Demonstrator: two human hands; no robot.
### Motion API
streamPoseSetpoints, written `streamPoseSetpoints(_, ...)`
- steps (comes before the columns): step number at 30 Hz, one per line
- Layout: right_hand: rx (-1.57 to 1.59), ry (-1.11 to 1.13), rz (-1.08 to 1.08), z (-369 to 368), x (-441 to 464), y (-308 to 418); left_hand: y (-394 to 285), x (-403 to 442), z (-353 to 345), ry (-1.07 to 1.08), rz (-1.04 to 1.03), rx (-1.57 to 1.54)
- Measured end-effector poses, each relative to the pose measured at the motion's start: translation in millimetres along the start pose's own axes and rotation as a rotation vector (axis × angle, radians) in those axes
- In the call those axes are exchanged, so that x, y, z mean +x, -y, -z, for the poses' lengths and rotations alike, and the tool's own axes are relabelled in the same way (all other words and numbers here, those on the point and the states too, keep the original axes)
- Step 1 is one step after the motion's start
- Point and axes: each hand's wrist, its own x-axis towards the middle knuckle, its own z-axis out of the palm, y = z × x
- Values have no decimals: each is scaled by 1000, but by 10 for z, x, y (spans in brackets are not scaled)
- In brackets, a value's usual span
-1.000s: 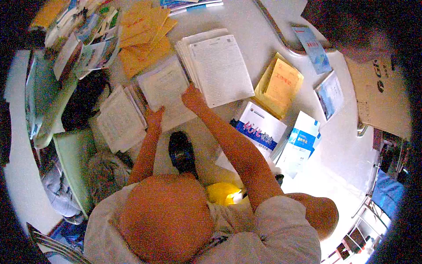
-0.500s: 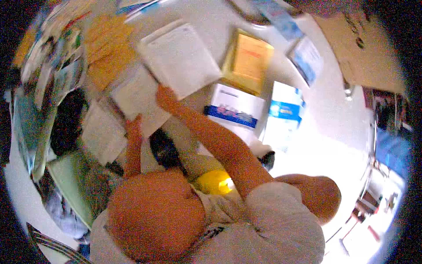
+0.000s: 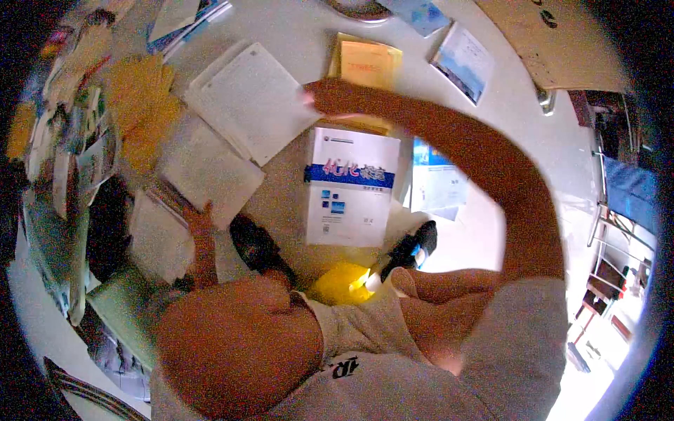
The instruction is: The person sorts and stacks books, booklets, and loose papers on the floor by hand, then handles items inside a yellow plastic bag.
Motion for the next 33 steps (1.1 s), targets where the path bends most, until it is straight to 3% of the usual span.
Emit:
streamPoseSetpoints(2,-192,16,-71,468,-706,-325,-415,-441,164,-347,-581,396)
streamPoseSetpoints(3,-213,206,-279,703,-970,-387,-658,-581,289,-365,-577,413)
streamPoseSetpoints(5,-153,153,-365,802,-1449,-496,-1188,-743,506,203,-438,10)
streamPoseSetpoints(6,-79,227,-343,784,-1573,-578,-1363,-731,571,183,-443,22)
streamPoseSetpoints(8,-86,235,-340,516,-1640,-764,-1807,-599,672,499,-491,-61)
streamPoseSetpoints(10,63,191,-370,531,-1669,-535,-2288,-555,777,484,-571,23)
streamPoseSetpoints(12,7,256,-363,319,-1645,-651,-2677,-507,889,717,-685,257)
streamPoseSetpoints(14,-139,300,-289,171,-1531,-711,-3035,-533,927,775,-757,413)
streamPoseSetpoints(17,-105,215,-303,316,-1404,-557,-3377,-568,822,849,-776,666)
streamPoseSetpoints(19,-89,177,-317,360,-1400,-503,-3343,-643,654,859,-743,771)
streamPoseSetpoints(21,-184,293,-334,472,-1364,-500,-3279,-636,461,835,-978,1112)
streamPoseSetpoints(22,-182,289,-336,502,-1348,-512,-3215,-634,363,834,-981,1115)
streamPoseSetpoints(24,-99,315,-453,391,-1218,-711,-3082,-664,64,989,-1034,1187)
streamPoseSetpoints(26,-149,323,-422,364,-1162,-873,-2763,-724,-332,937,-1064,970)
streamPoseSetpoints(28,-231,468,-430,592,-1179,-569,-2586,-1089,-730,836,-745,1021)
streamPoseSetpoints(29,-243,478,-423,595,-1156,-498,-2162,-1041,-1086,779,-674,972)
streamPoseSetpoints(32,-71,380,-431,469,-1189,-375,-2269,-1871,-1087,842,-641,696)
streamPoseSetpoints(33,98,411,-377,341,-1171,-456,-1723,-1773,-1482,585,-726,654)
